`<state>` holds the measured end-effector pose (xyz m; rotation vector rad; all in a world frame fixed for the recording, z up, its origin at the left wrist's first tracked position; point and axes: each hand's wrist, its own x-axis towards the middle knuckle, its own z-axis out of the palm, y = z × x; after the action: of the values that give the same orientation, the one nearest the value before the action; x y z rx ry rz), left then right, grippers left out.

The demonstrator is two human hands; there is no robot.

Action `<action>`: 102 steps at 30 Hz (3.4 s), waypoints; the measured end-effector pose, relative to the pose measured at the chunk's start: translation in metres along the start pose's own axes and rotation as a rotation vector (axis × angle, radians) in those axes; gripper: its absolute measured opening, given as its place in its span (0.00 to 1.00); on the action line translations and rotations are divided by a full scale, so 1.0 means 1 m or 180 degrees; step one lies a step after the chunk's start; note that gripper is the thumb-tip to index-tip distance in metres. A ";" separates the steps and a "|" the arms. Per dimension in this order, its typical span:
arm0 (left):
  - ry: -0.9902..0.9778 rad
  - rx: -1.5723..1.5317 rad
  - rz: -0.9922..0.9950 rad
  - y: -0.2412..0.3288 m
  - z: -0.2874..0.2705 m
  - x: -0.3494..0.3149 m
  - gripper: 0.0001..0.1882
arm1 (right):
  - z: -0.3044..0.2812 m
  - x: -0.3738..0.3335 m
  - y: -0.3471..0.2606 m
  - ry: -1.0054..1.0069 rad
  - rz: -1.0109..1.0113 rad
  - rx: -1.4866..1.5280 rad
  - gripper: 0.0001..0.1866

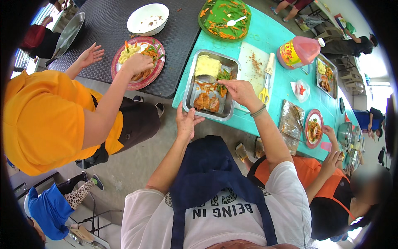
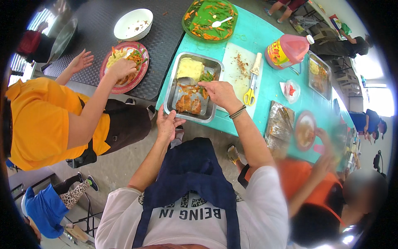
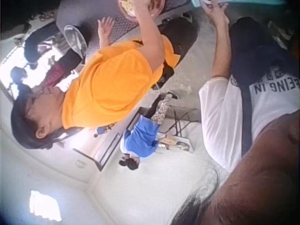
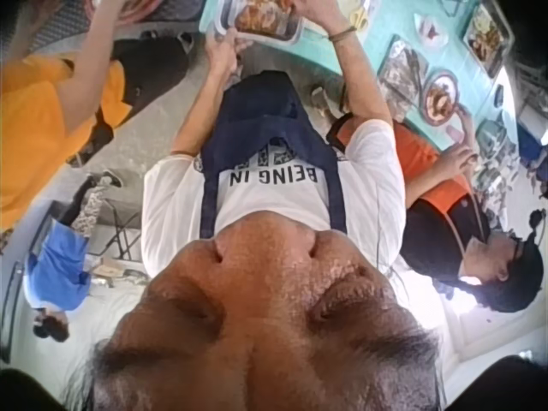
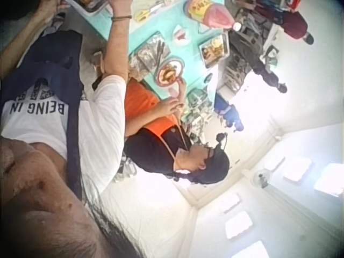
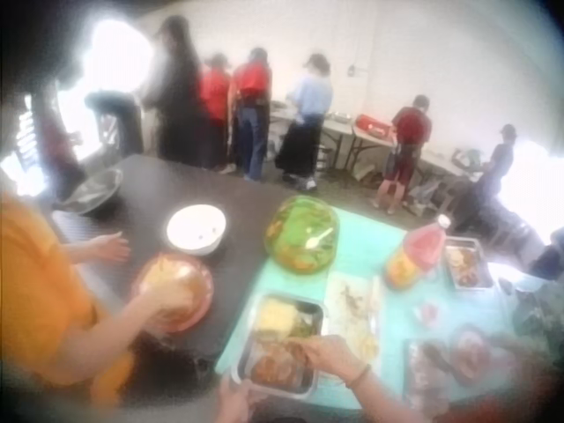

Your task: The person assembles food trays by scooping mashed potatoes, shaping dough balls, and arranging them alongside cooked meat and vegetables. They use a spoon and tongs to transfer items from bowls and trays into a metal serving tray, then place the finished tray on the table.

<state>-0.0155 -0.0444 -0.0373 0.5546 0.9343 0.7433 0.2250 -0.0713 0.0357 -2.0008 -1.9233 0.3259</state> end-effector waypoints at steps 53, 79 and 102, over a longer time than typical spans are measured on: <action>-0.0066 -0.0019 -0.0026 0.001 -0.001 0.001 0.31 | 0.018 0.017 0.046 0.0021 0.0916 0.1165 0.13; -0.0024 -0.0109 0.0022 -0.002 0.002 -0.002 0.30 | 0.037 0.009 0.003 0.0840 0.1805 0.0970 0.13; 0.0071 -0.0214 0.0012 -0.006 0.008 -0.006 0.33 | 0.026 0.003 -0.004 0.0832 0.1986 0.1111 0.15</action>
<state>-0.0097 -0.0538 -0.0344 0.4901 0.9258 0.7827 0.2116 -0.0660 0.0141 -2.2117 -0.9747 0.4828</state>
